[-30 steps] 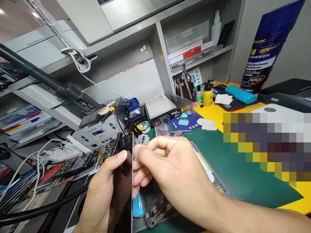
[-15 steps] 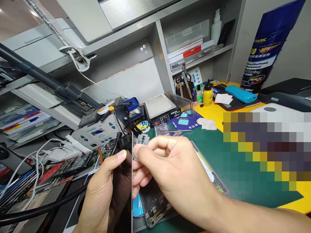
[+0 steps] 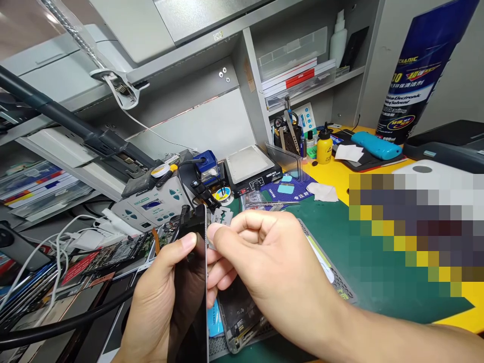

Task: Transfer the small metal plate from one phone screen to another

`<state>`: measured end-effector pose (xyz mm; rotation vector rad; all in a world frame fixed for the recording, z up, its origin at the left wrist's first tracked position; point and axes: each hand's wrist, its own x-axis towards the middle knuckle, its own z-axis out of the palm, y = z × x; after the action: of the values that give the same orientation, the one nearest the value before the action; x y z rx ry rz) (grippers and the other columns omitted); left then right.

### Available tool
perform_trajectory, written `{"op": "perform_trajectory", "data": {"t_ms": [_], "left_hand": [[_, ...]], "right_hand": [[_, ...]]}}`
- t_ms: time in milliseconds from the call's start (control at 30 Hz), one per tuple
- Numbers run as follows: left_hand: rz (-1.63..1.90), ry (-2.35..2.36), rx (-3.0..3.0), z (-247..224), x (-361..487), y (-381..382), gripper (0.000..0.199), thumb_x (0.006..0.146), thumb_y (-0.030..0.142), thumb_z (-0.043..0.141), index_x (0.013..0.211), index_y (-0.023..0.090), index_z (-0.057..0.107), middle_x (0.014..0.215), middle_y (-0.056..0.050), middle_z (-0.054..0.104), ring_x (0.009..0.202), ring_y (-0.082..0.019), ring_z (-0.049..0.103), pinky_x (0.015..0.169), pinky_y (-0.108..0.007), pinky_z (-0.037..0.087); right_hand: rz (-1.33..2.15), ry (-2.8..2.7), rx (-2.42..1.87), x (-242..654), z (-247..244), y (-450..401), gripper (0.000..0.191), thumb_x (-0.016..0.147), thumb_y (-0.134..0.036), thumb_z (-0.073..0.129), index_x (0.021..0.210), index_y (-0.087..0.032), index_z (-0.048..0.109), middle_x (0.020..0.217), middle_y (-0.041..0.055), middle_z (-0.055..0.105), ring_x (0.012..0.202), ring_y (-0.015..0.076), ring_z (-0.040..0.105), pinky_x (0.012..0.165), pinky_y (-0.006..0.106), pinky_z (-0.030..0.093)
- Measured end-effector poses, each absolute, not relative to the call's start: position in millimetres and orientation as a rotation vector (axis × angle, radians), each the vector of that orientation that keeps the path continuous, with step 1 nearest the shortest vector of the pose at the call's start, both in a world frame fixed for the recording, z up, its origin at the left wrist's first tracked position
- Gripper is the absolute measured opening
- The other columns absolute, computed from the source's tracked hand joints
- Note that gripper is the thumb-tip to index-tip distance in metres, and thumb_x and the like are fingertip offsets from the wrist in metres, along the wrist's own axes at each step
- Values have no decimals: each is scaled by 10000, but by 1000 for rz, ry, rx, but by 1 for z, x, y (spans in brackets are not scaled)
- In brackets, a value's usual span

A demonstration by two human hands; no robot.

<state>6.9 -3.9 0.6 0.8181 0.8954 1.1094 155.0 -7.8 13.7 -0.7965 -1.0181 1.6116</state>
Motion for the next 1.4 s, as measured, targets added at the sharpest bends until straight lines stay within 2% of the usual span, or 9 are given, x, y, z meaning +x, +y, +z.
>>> {"op": "perform_trajectory", "data": {"t_ms": [233,400,633,867,1000,1167,1400], "left_hand": [[1122,921,729,1,6,-7,314,864,379,658,687,120,668,598,-33,595,538,-146,561,579,-276,510],[1207,1017,784,3,3,-11,251,840,291,723,654,139,649,603,5,596,550,-110,545,609,-231,503],[1175,1075,864,2,0,-10,275,843,345,719,689,117,706,639,-50,668,593,-151,601,598,-241,511],[964,763,604,2,5,-6,363,892,383,589,680,103,678,557,-38,552,484,-114,498,420,-179,412],[918,594,568,-2,6,-2,375,908,346,558,667,92,693,524,-12,502,429,-72,430,389,-134,415],[905,481,626,-5,9,0,433,968,321,435,697,95,687,492,17,452,372,-46,379,395,-117,424],[880,530,555,-5,7,0,393,932,344,538,642,105,650,459,34,436,381,-44,386,407,-117,455]], "right_hand": [[1551,-1026,-853,155,14,-7,325,868,-354,755,614,-176,660,575,17,698,553,130,669,578,206,552],[1494,-1043,-877,155,15,-9,288,838,-289,785,604,-165,673,561,9,680,531,107,633,542,166,519],[1479,-1056,-889,155,16,-8,309,859,-322,762,605,-172,667,565,22,692,526,123,652,537,183,533],[1640,-991,-755,153,14,-9,357,922,-433,686,673,-180,644,583,20,710,497,148,698,515,228,562],[1713,-958,-735,152,17,-8,347,915,-432,682,685,-177,633,590,21,715,516,165,719,537,242,581],[1777,-868,-676,153,16,-11,304,858,-394,742,683,-183,612,557,2,699,489,170,713,516,243,579],[1773,-866,-673,152,14,-9,309,850,-410,739,678,-184,617,555,5,695,488,183,717,507,255,580]]}}
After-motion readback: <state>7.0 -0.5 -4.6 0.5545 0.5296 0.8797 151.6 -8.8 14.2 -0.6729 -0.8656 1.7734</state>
